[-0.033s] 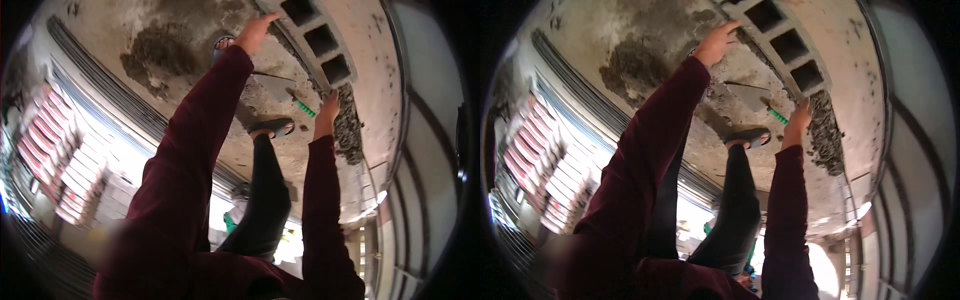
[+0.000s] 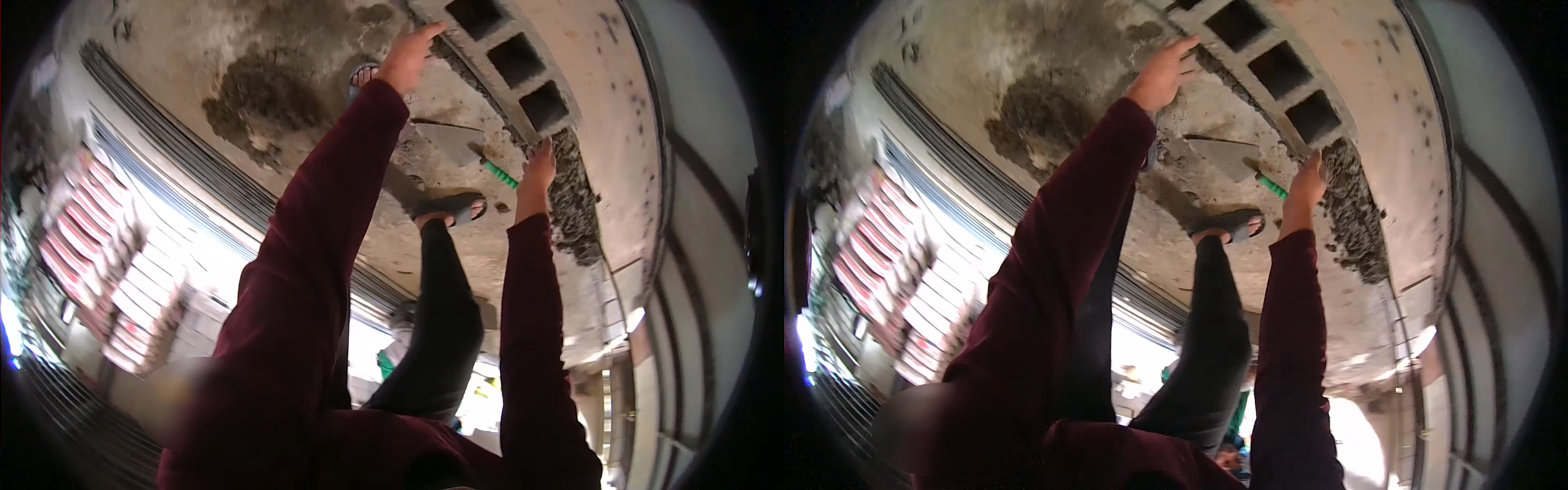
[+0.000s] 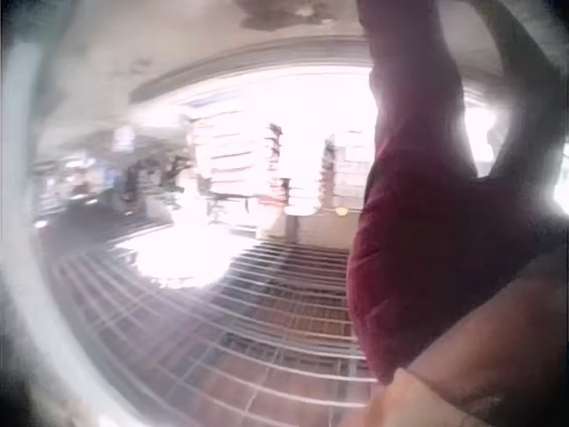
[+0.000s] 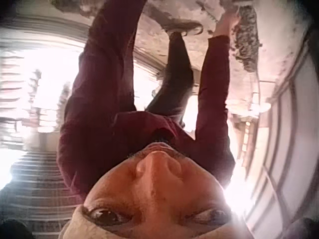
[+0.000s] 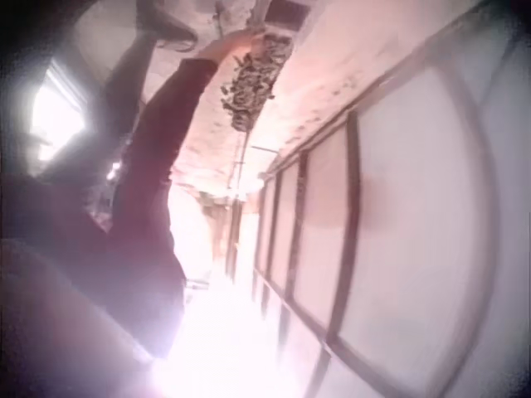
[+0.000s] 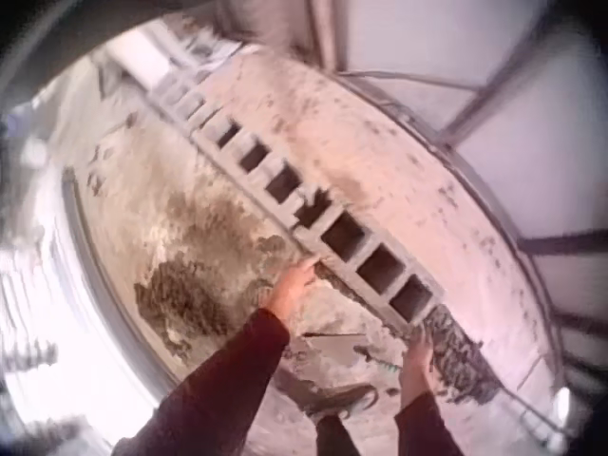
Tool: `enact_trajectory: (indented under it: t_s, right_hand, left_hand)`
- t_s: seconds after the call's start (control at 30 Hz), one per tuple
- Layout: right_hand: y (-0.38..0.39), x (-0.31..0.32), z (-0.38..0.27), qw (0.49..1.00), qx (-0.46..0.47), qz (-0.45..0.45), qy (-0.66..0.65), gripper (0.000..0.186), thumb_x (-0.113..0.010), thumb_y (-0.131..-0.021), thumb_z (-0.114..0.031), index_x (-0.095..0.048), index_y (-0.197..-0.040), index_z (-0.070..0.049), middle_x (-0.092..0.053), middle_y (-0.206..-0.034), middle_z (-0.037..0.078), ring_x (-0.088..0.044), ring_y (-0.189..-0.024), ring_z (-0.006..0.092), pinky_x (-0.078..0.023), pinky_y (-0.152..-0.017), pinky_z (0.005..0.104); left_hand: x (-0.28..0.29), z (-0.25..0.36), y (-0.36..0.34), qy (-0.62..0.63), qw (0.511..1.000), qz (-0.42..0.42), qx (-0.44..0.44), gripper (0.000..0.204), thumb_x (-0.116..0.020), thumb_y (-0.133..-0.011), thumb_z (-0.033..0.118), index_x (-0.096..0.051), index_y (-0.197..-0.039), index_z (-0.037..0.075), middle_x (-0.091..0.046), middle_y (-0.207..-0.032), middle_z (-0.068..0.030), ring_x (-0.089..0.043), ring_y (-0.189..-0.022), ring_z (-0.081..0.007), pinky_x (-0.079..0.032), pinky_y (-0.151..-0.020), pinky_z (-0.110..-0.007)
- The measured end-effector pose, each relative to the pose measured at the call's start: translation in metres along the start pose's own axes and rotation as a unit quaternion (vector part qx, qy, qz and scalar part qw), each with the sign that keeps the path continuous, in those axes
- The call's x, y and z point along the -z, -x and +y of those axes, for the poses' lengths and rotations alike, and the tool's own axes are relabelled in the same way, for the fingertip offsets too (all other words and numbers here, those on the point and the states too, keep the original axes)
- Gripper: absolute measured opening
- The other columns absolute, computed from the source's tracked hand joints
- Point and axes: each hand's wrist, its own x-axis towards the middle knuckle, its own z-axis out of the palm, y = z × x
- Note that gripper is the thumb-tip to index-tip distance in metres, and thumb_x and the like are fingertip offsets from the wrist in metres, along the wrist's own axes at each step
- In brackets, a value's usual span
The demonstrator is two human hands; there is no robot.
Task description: The person scoops wet cement from the floor using a trowel and spreads it onto a row of hollow concrete blocks. They then use their hands to adjust the blocks and ensure they are properly seated in the mortar. The process involves repetitive scooping, spreading, and block placement.
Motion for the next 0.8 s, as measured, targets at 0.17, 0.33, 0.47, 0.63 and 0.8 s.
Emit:
enact_trajectory:
  t_s: [0.17,0.33,0.47,0.63,0.8]
  right_hand:
    - [-0.005,0.028,-0.027,0.987,0.052,0.039,0.147,0.068,-0.059,-0.083,-0.054,-0.059,-0.12,0.003,-0.061,-0.115,0.022,-0.056,-0.11,0.0332,-0.042,-0.092,0.0388]
    - [-0.044,0.034,-0.02,0.993,0.108,0.015,0.048,0.08,-0.067,-0.077,-0.054,-0.051,-0.126,0.007,-0.06,-0.116,0.024,-0.055,-0.11,0.0345,-0.042,-0.092,0.039]
    - [-0.055,0.009,-0.048,0.993,0.076,0.015,0.093,0.094,-0.073,-0.071,-0.053,-0.042,-0.132,0.011,-0.063,-0.106,0.019,-0.06,-0.099,0.0299,-0.045,-0.086,0.0359]
    - [-0.075,0.001,-0.034,0.994,0.075,0.066,0.036,0.084,-0.078,-0.069,-0.046,-0.049,-0.118,0.016,-0.061,-0.082,0.012,-0.058,-0.079,0.0211,-0.046,-0.076,0.0316]
    - [-0.073,-0.012,-0.048,0.99,0.067,0.052,-0.109,0.051,-0.076,-0.073,-0.026,-0.057,-0.104,0.01,-0.062,-0.077,0.006,-0.056,-0.069,0.0163,-0.047,-0.071,0.0312]
  left_hand:
    - [-0.045,0.042,0.007,0.009,0.982,0.144,0.123,0.073,-0.062,-0.09,0.034,-0.027,-0.143,-0.001,-0.036,-0.143,-0.0161,-0.042,-0.127,-0.0287,-0.041,-0.099,-0.037]
    - [-0.05,0.011,-0.029,0.063,0.968,0.127,0.206,0.056,-0.064,-0.089,0.029,-0.04,-0.131,-0.001,-0.054,-0.078,-0.0082,-0.059,-0.066,-0.0189,-0.054,-0.07,-0.036]
    - [-0.049,0.015,-0.044,0.052,0.955,0.189,0.222,0.048,-0.07,-0.086,0.026,-0.05,-0.118,-0.002,-0.044,-0.065,-0.0023,-0.055,-0.061,-0.0195,-0.055,-0.071,-0.036]
    - [-0.057,0.011,-0.053,0.036,0.942,0.205,0.264,0.053,-0.073,-0.083,0.028,-0.05,-0.12,-0.002,-0.047,-0.071,-0.0031,-0.055,-0.066,-0.0191,-0.054,-0.075,-0.037]
    - [-0.067,0.017,-0.059,0.043,0.945,0.221,0.238,0.052,-0.074,-0.081,0.033,-0.056,-0.121,0.004,-0.054,-0.097,-0.0067,-0.054,-0.086,-0.0174,-0.048,-0.079,-0.037]
